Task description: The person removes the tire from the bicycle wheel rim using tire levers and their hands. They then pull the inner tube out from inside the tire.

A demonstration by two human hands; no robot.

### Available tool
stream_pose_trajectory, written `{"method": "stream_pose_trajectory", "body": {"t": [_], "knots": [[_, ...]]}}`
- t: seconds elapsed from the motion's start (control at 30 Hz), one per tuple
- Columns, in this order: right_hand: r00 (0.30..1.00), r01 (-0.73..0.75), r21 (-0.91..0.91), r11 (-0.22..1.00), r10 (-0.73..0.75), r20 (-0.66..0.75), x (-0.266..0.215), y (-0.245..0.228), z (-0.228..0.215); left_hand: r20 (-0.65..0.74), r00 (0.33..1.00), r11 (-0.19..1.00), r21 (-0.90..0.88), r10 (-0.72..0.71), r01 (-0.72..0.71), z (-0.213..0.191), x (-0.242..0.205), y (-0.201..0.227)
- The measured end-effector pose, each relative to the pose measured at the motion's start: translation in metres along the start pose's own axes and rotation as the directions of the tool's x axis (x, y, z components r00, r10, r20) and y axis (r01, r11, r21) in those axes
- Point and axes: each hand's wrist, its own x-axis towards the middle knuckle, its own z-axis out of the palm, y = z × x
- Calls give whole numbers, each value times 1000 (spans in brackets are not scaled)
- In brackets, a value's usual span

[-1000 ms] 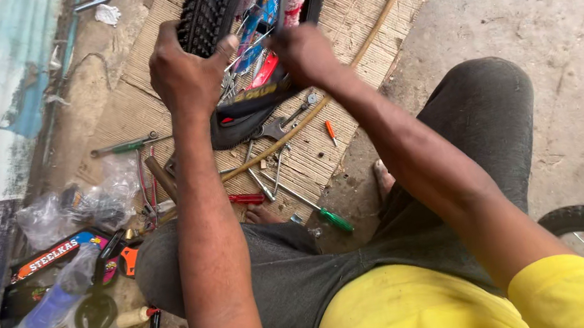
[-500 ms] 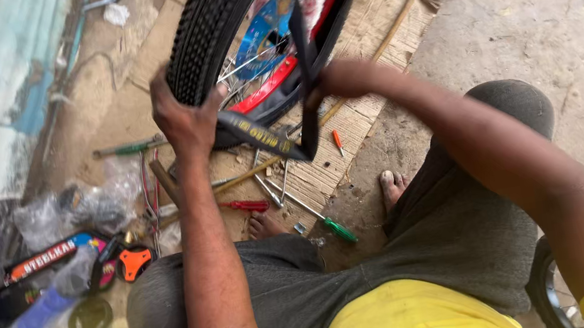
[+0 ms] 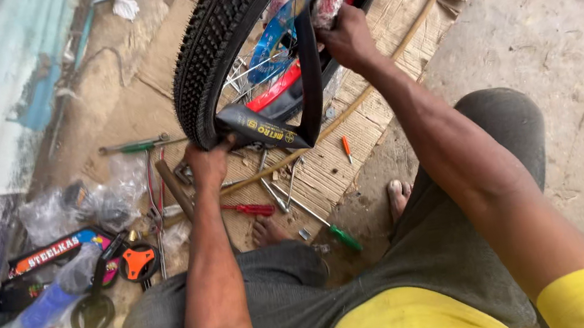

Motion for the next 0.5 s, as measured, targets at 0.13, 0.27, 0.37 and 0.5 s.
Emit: {"method": "stream_pose_trajectory", "body": {"t": [0.13,0.27,0.37,0.5], "knots": [[985,156,90,984,-149,-84,3,1,-7,-21,1000,969,246,9,-3,-32,-8,89],[991,126,214,969,-114,-69,-11,-22,-19,10,831,583,708,556,-398,-51,-5,222],[980,201,260,944,-195,-47,-21,-19,-17,16,669,555,544,743,-629,-4,18,292],[996,82,62,995,-84,31,-21,-11,-16,94,684,596,415,723,-688,-2,34,308]]}}
